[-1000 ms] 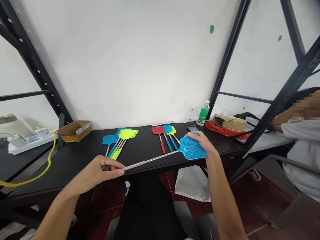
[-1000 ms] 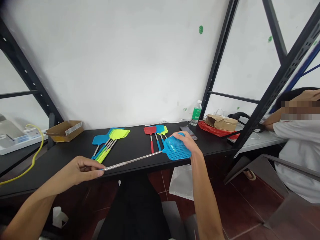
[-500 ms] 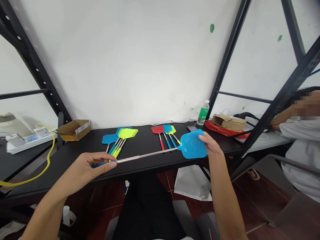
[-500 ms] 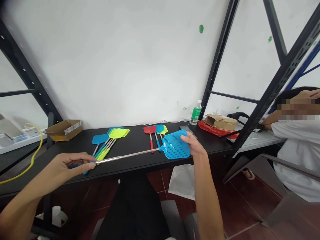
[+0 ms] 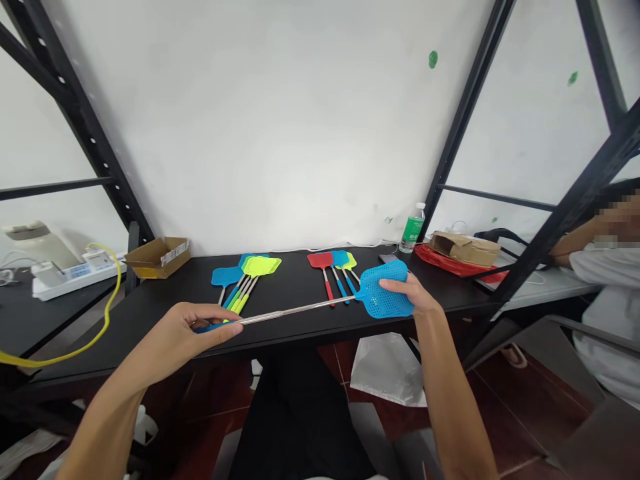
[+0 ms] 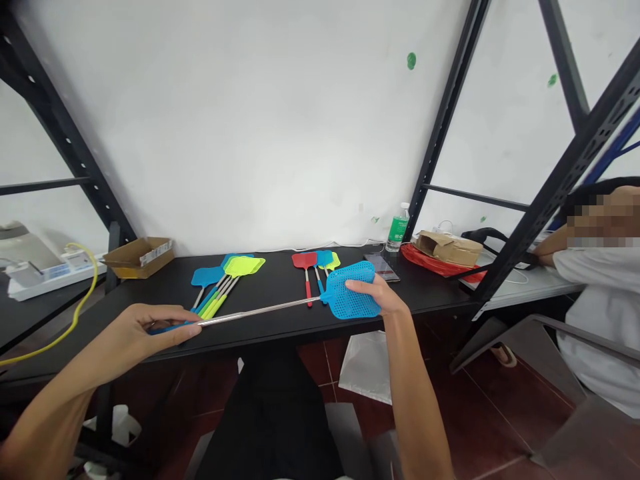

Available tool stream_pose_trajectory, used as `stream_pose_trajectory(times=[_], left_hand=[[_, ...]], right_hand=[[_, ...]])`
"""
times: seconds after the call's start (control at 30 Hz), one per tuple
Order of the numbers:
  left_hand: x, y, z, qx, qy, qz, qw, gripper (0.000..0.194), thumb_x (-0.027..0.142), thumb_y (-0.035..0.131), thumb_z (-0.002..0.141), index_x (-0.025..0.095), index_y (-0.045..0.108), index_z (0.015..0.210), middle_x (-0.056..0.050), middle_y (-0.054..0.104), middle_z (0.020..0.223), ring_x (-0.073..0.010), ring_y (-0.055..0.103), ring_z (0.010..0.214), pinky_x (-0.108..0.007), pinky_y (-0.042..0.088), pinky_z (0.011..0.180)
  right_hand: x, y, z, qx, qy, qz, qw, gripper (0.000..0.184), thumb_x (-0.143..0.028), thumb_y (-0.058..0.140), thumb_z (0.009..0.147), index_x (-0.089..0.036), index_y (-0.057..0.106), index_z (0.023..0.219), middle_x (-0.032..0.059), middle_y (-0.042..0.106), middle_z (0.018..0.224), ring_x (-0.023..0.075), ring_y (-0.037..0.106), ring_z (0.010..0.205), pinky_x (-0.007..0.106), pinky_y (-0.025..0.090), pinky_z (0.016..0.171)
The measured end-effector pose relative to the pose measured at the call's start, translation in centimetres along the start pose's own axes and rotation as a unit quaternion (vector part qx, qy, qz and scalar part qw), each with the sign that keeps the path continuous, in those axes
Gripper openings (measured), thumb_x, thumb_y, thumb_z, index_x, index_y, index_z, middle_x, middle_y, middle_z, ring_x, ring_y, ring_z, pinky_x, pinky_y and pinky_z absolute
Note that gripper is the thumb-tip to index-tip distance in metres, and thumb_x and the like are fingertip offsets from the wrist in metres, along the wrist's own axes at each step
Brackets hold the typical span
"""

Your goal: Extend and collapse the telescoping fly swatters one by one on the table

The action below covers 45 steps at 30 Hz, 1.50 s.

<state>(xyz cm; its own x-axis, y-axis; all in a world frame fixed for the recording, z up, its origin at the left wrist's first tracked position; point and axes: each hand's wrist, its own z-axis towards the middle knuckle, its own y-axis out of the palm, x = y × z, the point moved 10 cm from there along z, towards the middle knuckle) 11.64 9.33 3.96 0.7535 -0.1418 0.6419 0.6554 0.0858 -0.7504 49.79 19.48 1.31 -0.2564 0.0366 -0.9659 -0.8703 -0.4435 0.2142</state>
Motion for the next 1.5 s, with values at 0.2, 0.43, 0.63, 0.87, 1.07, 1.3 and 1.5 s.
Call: stream_pose_trajectory(times=[0.2,0.43,0.63,0.87,1.07,1.3,1.5], left_hand=[[0.0,-0.5,-0.2,0.014,-0.002,-0.003,1.000,0.036,0.060,0.075,0.073,0.030,0.082,0.090,0.000,0.079,0.094,-0.0244,0.070,0.090,-0.029,0.054,0.081],[1.9,1.5,0.2,0.001,0.022,-0.029,0.999,0.034,0.058,0.074,0.075,0.028,0.082,0.088,0.000,0.079,0.093,-0.0244,0.071,0.090,-0.027,0.053,0.079],[4.1,4.4,0.5,-0.022,0.034,-0.057,0.998,0.035,0.058,0.070,0.080,0.028,0.082,0.093,0.001,0.080,0.096,-0.0240,0.071,0.093,-0.028,0.052,0.085],[2.6,3.5,0.7,-0.014,0.024,-0.026,0.999,0.041,0.061,0.069,0.078,0.027,0.081,0.098,-0.002,0.078,0.095,-0.0255,0.070,0.090,-0.031,0.053,0.081],[1.5,3.4,0.9,-0.027,0.032,0.020,0.999,0.044,0.059,0.069,0.079,0.030,0.077,0.110,-0.002,0.076,0.101,-0.0237,0.068,0.089,-0.029,0.052,0.078],[-0.8,-0.2,0.6,0.042,0.017,0.014,0.999,0.049,0.062,0.069,0.078,0.024,0.075,0.107,-0.001,0.067,0.071,-0.0166,0.054,0.059,-0.025,0.040,0.050],[-1.0,-1.0,0.6,0.043,0.021,-0.036,0.998,0.042,0.059,0.067,0.080,0.024,0.071,0.102,0.000,0.066,0.072,-0.0140,0.051,0.058,-0.022,0.038,0.048]], right_hand=[[-0.4,0.3,-0.3,0.010,0.010,0.005,1.000,0.033,-0.030,0.084,0.071,-0.015,0.079,0.100,0.0114,0.078,0.084,0.0257,0.074,0.069,0.037,0.060,0.063],[0.6,2.0,0.2,-0.006,0.029,0.013,0.999,0.034,-0.032,0.086,0.069,-0.013,0.078,0.097,0.0092,0.076,0.079,0.0240,0.073,0.068,0.035,0.059,0.063],[2.6,7.7,1.5,-0.077,0.046,0.030,0.996,0.038,-0.034,0.086,0.070,-0.015,0.077,0.102,0.0086,0.077,0.085,0.0250,0.074,0.078,0.038,0.060,0.072],[4.1,8.5,2.1,-0.107,0.068,0.024,0.992,0.046,-0.038,0.085,0.071,-0.014,0.074,0.110,0.0125,0.077,0.100,0.0274,0.075,0.090,0.043,0.059,0.083],[3.7,7.3,2.6,-0.102,0.057,0.030,0.993,0.045,-0.038,0.086,0.070,-0.014,0.074,0.106,0.0122,0.077,0.101,0.0264,0.075,0.088,0.041,0.059,0.083],[3.2,4.3,3.3,-0.017,0.040,0.087,0.995,0.039,-0.037,0.083,0.072,-0.014,0.073,0.101,0.0127,0.077,0.095,0.0284,0.075,0.084,0.043,0.060,0.079],[3.9,4.1,4.3,0.009,0.044,0.114,0.993,0.028,-0.033,0.075,0.078,-0.013,0.072,0.098,0.0121,0.077,0.092,0.0265,0.074,0.085,0.040,0.060,0.079]])
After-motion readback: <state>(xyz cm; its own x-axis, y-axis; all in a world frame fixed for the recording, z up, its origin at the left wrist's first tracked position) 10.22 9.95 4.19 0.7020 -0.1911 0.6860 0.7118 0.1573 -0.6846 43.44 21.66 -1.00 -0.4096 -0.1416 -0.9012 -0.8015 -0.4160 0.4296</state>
